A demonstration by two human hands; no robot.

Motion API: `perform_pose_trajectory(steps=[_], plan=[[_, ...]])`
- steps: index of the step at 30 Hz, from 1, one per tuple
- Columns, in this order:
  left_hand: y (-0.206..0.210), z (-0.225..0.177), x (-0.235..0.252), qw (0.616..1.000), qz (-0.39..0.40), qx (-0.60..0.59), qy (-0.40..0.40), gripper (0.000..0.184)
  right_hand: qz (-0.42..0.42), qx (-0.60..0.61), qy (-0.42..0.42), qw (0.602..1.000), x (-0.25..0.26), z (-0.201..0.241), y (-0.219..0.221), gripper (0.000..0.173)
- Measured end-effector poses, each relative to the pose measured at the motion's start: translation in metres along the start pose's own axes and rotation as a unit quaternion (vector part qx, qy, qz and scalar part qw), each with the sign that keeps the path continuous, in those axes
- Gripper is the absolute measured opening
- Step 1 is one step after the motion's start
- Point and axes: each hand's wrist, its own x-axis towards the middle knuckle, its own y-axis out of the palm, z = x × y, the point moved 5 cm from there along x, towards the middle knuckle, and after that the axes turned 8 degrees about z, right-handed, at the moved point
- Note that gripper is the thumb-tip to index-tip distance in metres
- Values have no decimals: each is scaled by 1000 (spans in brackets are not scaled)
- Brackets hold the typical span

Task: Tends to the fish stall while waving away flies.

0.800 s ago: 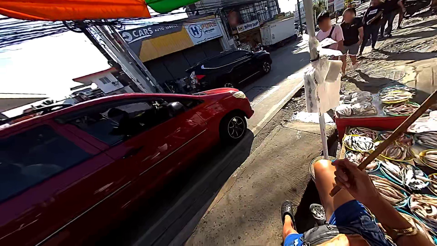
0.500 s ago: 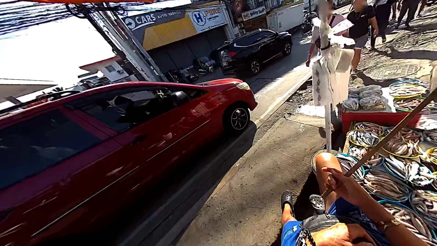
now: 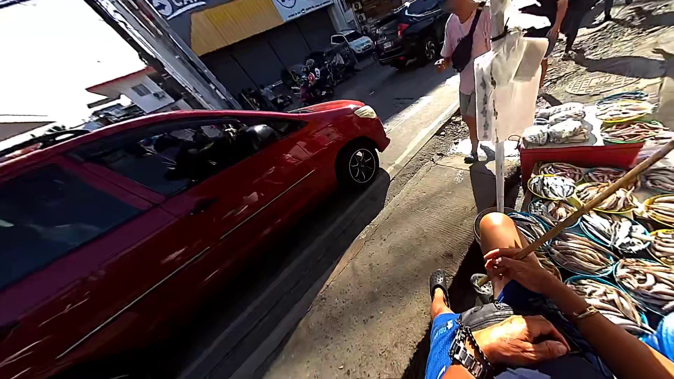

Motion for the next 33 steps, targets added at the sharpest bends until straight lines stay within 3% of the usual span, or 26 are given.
perform_pose_trajectory(steps=[3, 7, 14, 19, 23, 28, 33], plan=[[0, -1, 0, 1000, 0, 2, 1, 26, 53, -86, 14, 995, 4, -3, 3, 27], [-1, -3, 0, 1000, 0, -2, 4, 26, 58, -128, 64, 988, 5, 0, 13, 35], [-1, 0, 1, 1000, -11, -10, 23, 26, -55, 124, 64, 989, 2, 7, -4, 38], [0, 1, 2, 1000, 1, -10, 17, 27, -37, 270, -34, 962, -2, 5, -20, 35], [0, 3, 2, 1000, 13, -8, 6, 29, -69, 187, -51, 979, -5, 5, -13, 32], [0, 4, 1, 1000, 13, -9, -11, 28, -17, 20, -29, 999, 1, 1, 0, 27], [-1, 7, 0, 1000, 11, -12, -10, 27, 24, 22, 6, 999, 5, -4, -1, 26]])
